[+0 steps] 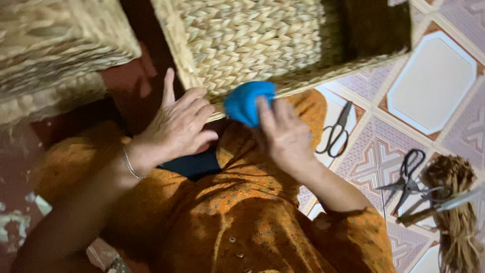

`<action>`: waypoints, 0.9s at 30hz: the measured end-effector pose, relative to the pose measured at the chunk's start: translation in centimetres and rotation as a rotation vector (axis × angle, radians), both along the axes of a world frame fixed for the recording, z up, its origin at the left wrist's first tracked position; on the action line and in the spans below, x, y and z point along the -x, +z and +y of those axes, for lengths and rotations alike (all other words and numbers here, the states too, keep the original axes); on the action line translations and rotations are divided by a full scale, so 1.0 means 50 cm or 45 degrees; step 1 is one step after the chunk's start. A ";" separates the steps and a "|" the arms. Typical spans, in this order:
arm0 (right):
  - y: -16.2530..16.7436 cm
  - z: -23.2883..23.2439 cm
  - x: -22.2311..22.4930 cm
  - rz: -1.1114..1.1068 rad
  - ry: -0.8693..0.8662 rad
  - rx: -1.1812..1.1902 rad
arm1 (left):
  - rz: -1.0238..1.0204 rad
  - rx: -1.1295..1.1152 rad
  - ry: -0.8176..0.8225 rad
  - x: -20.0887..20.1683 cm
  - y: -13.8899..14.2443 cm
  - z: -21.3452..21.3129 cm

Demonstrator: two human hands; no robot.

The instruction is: The person wipes the interior and exterior surfaces of a woven basket with a blue cloth, then uses scissors to trim loose strands. The person repeats the wiping and trimming on the same basket and then picks up another basket from a stack.

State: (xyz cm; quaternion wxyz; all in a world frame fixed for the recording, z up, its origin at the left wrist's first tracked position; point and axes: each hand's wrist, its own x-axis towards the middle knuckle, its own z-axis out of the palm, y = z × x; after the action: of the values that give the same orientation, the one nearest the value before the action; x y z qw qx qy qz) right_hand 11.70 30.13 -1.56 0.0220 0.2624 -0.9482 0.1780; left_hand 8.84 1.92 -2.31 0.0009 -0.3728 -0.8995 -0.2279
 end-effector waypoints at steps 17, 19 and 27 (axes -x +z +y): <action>-0.063 0.363 0.120 0.462 -0.762 0.048 | -0.005 -0.266 0.137 0.013 -0.020 -0.007; -0.082 0.375 0.116 0.437 -0.675 0.256 | -0.003 -0.364 0.345 0.038 -0.027 -0.026; -0.140 0.493 0.130 0.079 -0.876 1.658 | -1.351 -0.665 1.253 0.180 -0.085 -0.043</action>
State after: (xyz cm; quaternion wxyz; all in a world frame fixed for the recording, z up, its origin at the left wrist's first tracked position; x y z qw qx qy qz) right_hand 5.22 54.75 -8.56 0.2549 -0.1112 -0.6781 0.6804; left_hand -0.16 -0.26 -6.58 -0.2414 0.2419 -0.7586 -0.5547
